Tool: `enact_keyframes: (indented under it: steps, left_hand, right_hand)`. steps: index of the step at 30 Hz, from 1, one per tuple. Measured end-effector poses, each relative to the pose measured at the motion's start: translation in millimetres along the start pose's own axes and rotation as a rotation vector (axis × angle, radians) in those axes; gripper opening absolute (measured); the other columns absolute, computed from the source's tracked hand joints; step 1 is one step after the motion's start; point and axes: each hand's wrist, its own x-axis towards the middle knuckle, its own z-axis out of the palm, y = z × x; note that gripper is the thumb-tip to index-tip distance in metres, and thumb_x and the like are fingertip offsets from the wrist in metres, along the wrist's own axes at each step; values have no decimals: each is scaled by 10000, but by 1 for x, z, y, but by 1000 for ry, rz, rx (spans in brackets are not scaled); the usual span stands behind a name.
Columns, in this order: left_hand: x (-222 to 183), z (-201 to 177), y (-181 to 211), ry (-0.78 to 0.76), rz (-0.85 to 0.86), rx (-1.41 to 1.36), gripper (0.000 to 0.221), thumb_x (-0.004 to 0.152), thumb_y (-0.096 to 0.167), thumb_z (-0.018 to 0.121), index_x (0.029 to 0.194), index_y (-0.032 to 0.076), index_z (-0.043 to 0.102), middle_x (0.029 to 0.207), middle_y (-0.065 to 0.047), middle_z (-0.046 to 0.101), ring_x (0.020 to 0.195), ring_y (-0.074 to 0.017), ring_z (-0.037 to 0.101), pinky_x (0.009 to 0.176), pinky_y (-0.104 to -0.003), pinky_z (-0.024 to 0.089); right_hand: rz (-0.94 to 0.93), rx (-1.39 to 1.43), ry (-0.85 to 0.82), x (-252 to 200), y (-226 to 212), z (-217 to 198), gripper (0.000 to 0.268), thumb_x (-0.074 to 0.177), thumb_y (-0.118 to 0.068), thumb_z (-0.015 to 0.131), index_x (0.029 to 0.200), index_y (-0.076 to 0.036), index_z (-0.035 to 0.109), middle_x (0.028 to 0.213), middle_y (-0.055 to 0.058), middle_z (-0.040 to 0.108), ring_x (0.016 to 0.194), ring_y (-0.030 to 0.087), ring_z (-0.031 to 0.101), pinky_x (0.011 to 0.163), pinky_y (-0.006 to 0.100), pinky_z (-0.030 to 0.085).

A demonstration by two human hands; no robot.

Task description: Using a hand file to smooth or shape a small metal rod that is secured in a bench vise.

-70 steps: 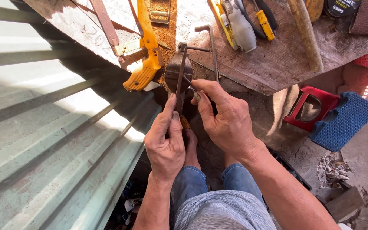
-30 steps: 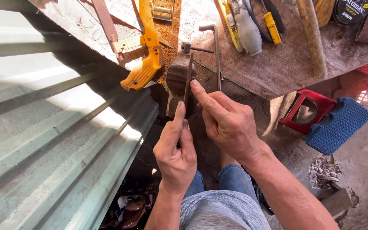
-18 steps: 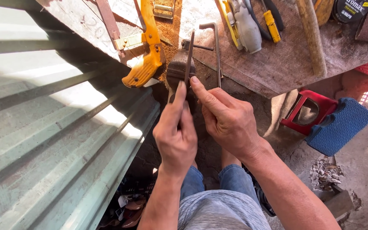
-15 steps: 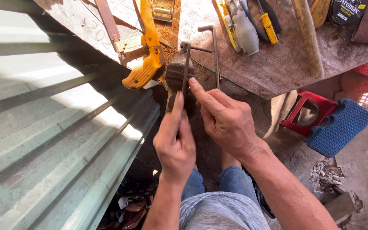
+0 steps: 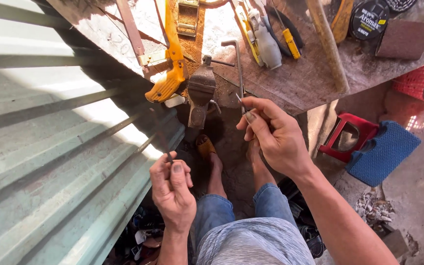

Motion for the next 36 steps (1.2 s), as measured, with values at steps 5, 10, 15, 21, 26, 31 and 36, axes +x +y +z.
enact_keyframes:
  steps: [5, 10, 15, 21, 26, 31, 36]
  left_hand:
    - [-17, 11, 25, -37, -313, -106, 125, 1003, 145, 577, 1093, 69, 618, 782, -37, 623, 550, -88, 520, 518, -221, 469]
    - [-26, 29, 62, -116, -408, -172, 102, 959, 142, 668, 976, 57, 722, 585, 78, 416, 512, -29, 363, 477, -202, 322]
    - [-31, 49, 82, -269, -316, -326, 203, 990, 168, 671, 1128, 26, 718, 872, 38, 597, 700, -57, 515, 640, -186, 450]
    - [-30, 68, 105, -245, -297, -220, 116, 971, 186, 692, 940, 74, 694, 686, 50, 546, 538, -35, 437, 487, -183, 387]
    - [-32, 71, 111, -199, -304, -264, 109, 978, 164, 688, 981, 56, 702, 709, 36, 577, 552, -45, 463, 508, -188, 406]
    - [-23, 62, 104, -158, -284, -190, 115, 984, 186, 679, 1031, 82, 697, 777, 59, 519, 604, -34, 401, 531, -182, 369]
    - [1, 38, 72, -56, -154, -2, 359, 1055, 145, 485, 1366, -2, 589, 997, -53, 630, 661, -112, 555, 588, -224, 512]
  right_hand:
    - [87, 197, -110, -31, -3, -6, 203, 1049, -67, 519, 1208, -17, 635, 897, 86, 712, 703, 111, 652, 570, 207, 531]
    - [207, 409, -233, -71, -5, -16, 220, 1042, -100, 536, 1195, 18, 640, 856, 120, 704, 697, 145, 655, 569, 240, 538]
    - [272, 439, -309, -86, -7, -37, 215, 1022, -162, 578, 1110, 17, 660, 819, 126, 730, 748, 172, 716, 615, 251, 556]
    - [212, 389, -373, -85, -11, -58, 221, 1038, -171, 545, 1130, -11, 667, 869, 104, 772, 825, 165, 754, 659, 258, 580]
    - [58, 212, -297, -91, -17, -55, 208, 1035, -145, 547, 1211, -59, 619, 911, 76, 749, 761, 148, 717, 646, 263, 579]
    - [84, 182, -248, -78, -22, -38, 208, 1045, -159, 526, 1227, -99, 605, 878, 55, 761, 763, 129, 750, 620, 245, 558]
    - [51, 181, -115, -39, -7, -11, 189, 1032, -95, 556, 1202, -55, 628, 990, 78, 729, 784, 113, 718, 626, 225, 575]
